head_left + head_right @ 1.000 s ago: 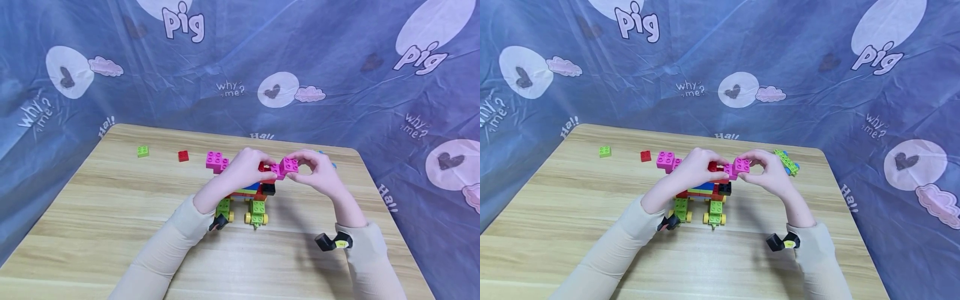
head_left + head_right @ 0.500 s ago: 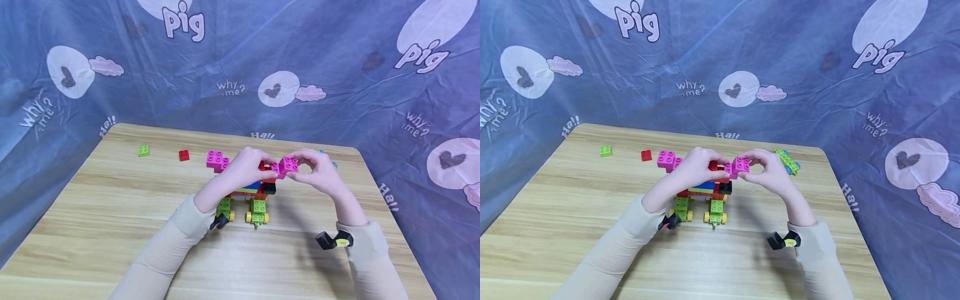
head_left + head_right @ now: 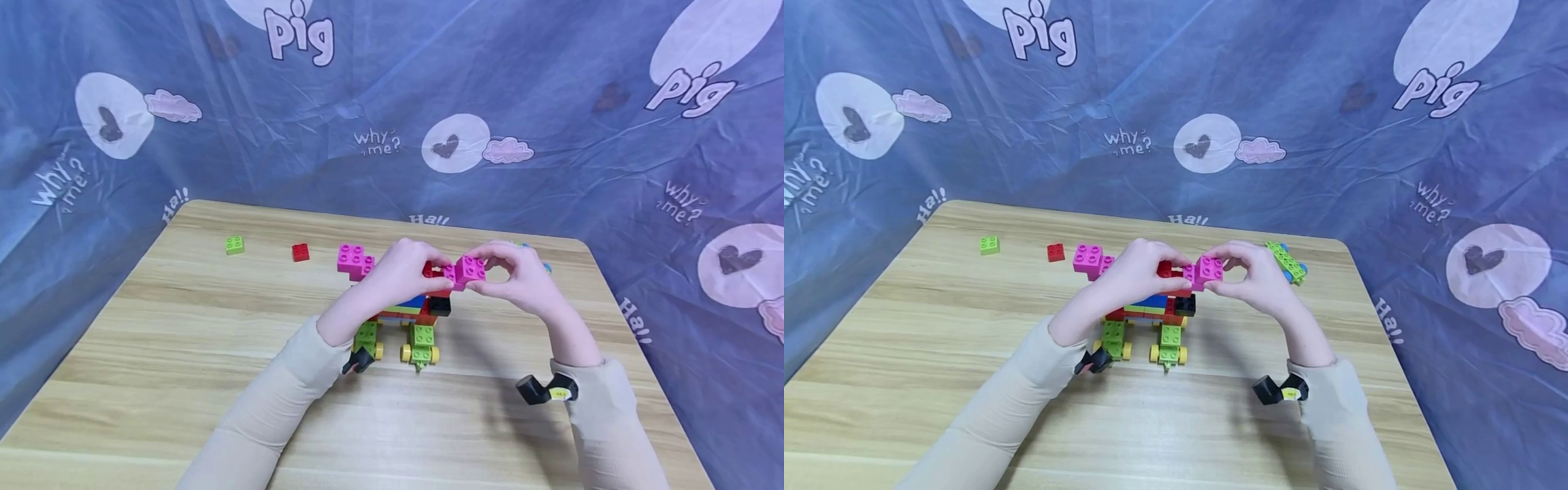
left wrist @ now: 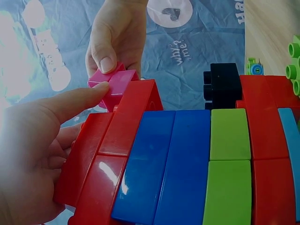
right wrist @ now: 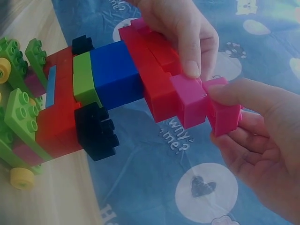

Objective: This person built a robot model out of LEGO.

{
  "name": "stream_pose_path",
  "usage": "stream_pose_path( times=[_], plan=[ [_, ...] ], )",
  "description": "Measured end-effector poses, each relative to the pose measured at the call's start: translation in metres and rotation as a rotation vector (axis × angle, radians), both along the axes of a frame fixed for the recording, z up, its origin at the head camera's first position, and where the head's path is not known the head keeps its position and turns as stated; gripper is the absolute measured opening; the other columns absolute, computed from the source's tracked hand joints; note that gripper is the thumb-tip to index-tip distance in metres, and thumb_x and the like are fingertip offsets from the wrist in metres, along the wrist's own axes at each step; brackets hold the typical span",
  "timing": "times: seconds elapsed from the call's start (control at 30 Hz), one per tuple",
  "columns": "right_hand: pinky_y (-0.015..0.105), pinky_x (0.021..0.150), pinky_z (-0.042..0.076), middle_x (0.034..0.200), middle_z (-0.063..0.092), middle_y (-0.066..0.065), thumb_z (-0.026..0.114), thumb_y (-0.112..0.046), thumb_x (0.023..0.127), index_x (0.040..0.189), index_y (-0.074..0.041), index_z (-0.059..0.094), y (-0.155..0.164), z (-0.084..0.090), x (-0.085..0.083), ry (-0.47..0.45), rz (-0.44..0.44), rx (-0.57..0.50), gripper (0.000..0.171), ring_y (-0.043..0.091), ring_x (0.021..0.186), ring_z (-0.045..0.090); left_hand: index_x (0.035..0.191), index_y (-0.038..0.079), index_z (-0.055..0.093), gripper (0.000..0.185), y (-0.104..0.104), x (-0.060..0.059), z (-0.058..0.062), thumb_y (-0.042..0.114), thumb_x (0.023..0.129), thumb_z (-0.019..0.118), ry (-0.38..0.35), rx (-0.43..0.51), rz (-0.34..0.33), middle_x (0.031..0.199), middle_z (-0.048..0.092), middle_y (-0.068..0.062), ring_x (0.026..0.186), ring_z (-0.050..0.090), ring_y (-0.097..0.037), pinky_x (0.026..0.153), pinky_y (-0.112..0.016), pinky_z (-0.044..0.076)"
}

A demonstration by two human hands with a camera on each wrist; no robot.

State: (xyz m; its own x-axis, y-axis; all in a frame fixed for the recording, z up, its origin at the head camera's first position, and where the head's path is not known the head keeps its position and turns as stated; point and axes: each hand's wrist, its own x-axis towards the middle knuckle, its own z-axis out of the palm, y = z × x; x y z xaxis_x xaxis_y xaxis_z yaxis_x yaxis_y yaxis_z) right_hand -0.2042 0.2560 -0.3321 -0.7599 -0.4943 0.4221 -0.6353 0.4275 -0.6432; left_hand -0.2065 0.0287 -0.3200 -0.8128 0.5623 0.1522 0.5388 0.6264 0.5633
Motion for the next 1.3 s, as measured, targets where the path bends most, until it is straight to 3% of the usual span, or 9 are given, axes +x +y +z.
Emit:
stream_pose_path(
  times=[0.93, 1.3],
  plan=[
    [0.012, 0.076, 0.051, 0.1, 0.072, 0.015, 0.08, 0.004, 0.074, 0.108, 0.003, 0.071, -0.0013, 0.009, -0.0032, -0.074, -0.007, 0.072, 0.036, 0.001, 0.083, 0.06, 0.122, 0.011, 0.07, 0.042, 0.0002, -0.0014, -0.0008, 0.033, 0.087, 0.074, -0.001, 0.0, -0.001, 0.115, 0.073, -0.003, 0.107, 0.067, -0.016, 0.092, -0.028, 0.054],
    [0.015, 0.075, 0.052, 0.1, 0.072, 0.012, 0.082, 0.005, 0.072, 0.107, 0.001, 0.071, -0.0007, 0.0063, -0.0005, 0.033, -0.002, 0.09, 0.038, 0.0, 0.084, 0.059, 0.121, 0.012, 0.071, 0.041, 0.0002, -0.0007, -0.0015, 0.034, 0.087, 0.074, 0.009, -0.007, -0.004, 0.114, 0.073, -0.002, 0.105, 0.067, -0.015, 0.09, -0.026, 0.054]
  ],
)
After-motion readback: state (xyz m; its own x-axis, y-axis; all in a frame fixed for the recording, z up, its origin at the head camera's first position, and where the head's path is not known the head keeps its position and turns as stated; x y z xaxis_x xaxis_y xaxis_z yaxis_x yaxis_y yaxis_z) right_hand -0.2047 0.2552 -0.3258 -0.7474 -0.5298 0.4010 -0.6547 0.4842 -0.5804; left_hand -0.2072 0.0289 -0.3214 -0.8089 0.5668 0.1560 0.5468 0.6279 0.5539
